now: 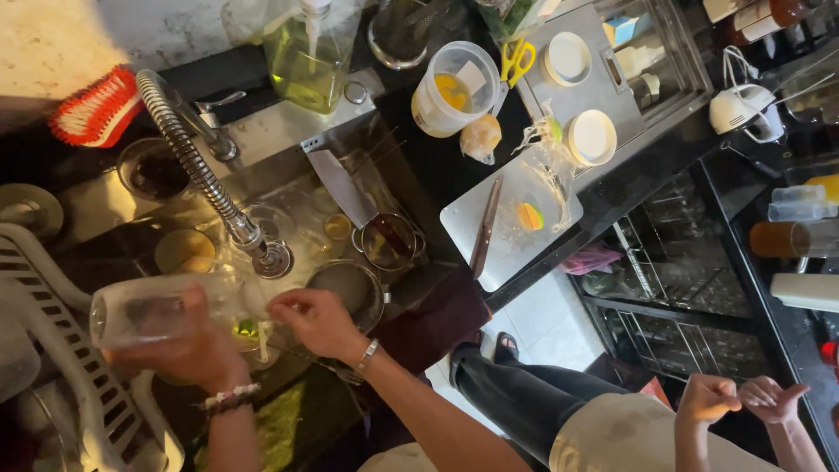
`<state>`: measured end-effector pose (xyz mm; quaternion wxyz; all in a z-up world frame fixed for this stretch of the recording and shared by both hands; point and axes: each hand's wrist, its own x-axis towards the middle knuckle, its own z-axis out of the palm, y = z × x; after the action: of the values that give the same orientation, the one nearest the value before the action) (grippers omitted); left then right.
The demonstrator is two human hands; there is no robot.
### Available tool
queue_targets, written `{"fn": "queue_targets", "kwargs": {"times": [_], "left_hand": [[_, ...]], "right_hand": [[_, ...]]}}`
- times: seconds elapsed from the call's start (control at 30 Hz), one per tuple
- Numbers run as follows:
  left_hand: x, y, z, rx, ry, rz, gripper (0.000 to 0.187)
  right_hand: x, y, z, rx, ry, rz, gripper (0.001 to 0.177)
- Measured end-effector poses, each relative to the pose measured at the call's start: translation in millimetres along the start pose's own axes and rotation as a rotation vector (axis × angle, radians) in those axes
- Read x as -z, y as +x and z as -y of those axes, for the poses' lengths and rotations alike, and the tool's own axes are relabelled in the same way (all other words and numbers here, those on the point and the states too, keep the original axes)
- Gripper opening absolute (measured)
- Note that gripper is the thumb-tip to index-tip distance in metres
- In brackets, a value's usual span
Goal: Prepare a beverage by shaking and pouring, then wash the used glasses and equipment in a sink.
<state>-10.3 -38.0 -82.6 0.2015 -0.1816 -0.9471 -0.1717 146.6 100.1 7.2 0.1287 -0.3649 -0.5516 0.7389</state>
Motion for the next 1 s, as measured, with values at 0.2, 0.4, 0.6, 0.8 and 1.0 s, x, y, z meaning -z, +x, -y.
{"fn": "queue_targets", "kwargs": {"times": [0.2, 0.4, 0.6, 0.8, 1.0], "left_hand": [[40.9, 16.0, -35.6, 0.262, -0.61, 0.102, 0.113], [65.3, 19.5, -64.4, 0.288, -1.022, 0.097, 0.093], [53.0, 9.8, -45.0, 0.101, -0.63, 0.059, 0.092], [43.4, 9.9, -33.9, 0.124, -0.778, 0.092, 0.094], [50.3, 10.9, -41.8, 0.196, -0.901, 0.111, 0.092]], "right_hand": [[10.3, 9.5, 27.3, 0.188, -0.446, -0.109, 0.026], [17.6, 20.2, 25.9, 0.275, -0.692, -0.032, 0.021], [25.0, 18.5, 27.4, 0.351, -0.724, -0.026, 0.021], [22.2, 25.6, 12.2, 0.33, -0.776, -0.024, 0.022], [24.4, 28.0, 10.2, 0.379, -0.791, -0.037, 0.021]]}}
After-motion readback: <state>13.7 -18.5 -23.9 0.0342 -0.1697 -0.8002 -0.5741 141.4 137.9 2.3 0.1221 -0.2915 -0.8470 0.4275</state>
